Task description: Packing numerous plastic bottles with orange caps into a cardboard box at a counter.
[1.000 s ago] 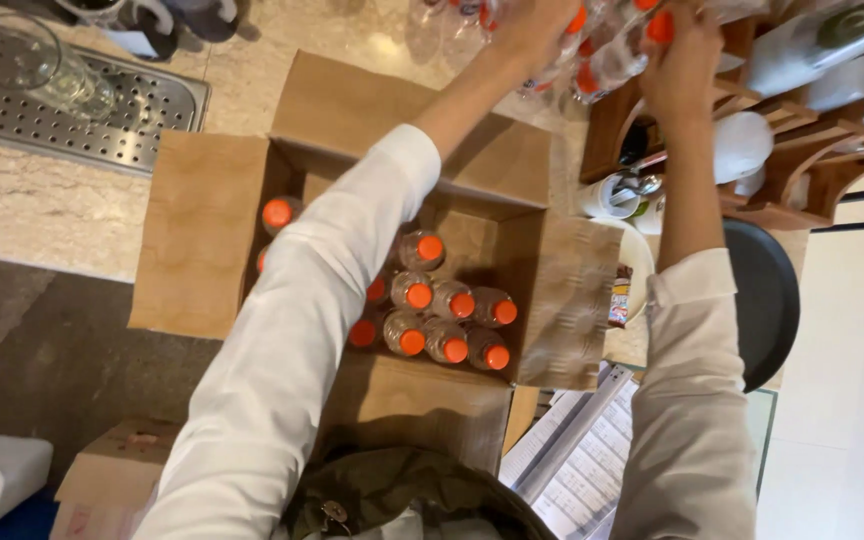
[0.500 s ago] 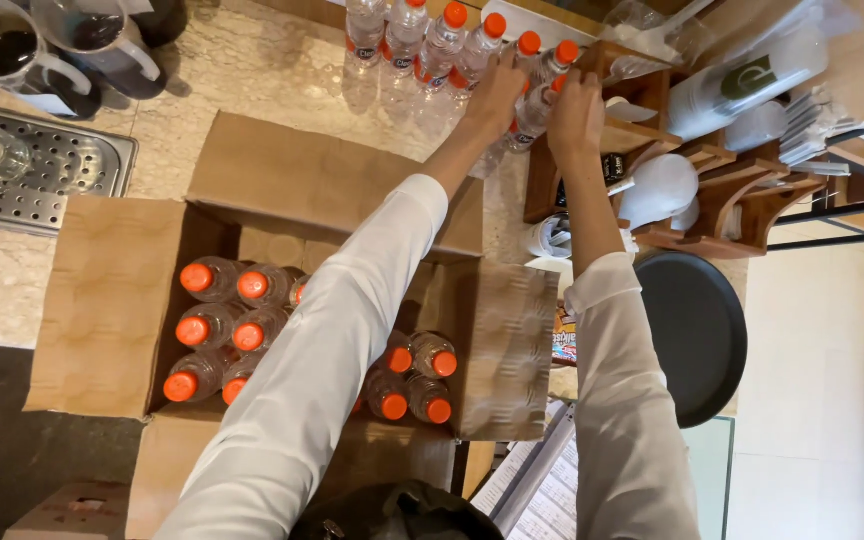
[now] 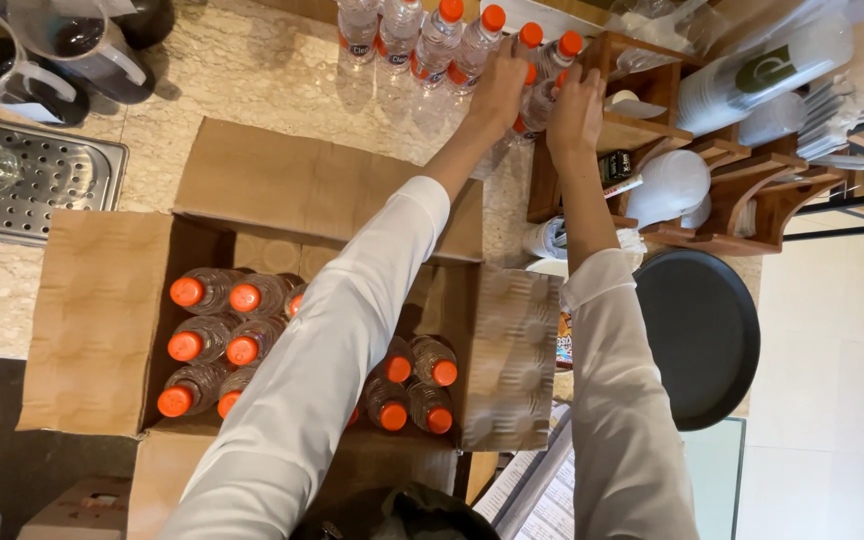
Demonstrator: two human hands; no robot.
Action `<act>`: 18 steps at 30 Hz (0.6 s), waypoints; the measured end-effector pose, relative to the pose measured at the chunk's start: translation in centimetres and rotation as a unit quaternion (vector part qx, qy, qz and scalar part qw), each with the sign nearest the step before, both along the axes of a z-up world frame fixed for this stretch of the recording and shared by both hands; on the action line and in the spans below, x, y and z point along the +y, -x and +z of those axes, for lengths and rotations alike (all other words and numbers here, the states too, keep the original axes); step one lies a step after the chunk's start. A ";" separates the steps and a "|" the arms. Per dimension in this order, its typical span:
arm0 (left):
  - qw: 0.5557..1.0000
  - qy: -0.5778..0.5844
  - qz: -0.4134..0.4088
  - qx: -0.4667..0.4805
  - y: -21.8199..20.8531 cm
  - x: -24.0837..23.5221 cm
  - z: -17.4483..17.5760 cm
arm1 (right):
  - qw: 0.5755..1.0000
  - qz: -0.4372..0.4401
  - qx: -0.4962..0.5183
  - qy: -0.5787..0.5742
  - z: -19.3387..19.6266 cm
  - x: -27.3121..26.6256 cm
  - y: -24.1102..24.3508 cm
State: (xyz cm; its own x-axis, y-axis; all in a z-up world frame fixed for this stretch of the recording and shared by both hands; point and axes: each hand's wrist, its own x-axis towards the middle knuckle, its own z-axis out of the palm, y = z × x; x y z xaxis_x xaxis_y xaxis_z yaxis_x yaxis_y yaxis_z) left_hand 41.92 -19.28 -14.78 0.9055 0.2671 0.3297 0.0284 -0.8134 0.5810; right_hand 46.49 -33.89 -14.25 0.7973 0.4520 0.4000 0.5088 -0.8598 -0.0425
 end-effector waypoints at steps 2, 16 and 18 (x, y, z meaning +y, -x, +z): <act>1.000 0.007 -0.009 0.004 -0.2 0.3 -0.1 | 1.000 0.000 -0.010 -0.001 0.2 0.1 -0.1; 0.999 0.039 0.021 0.015 0.8 -1.1 0.5 | 0.999 0.004 0.026 0.020 1.8 -0.1 1.1; 0.998 0.057 0.019 0.005 1.4 -0.9 1.0 | 0.999 0.005 0.045 0.010 2.0 -0.1 1.7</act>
State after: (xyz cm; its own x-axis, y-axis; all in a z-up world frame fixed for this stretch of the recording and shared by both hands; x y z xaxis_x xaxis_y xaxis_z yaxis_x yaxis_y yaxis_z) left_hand 40.55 -20.23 -13.74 0.8972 0.3372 0.2851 0.0650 -0.7396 0.6699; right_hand 44.79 -34.01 -12.30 0.8248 0.4676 0.3178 0.5126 -0.8556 -0.0714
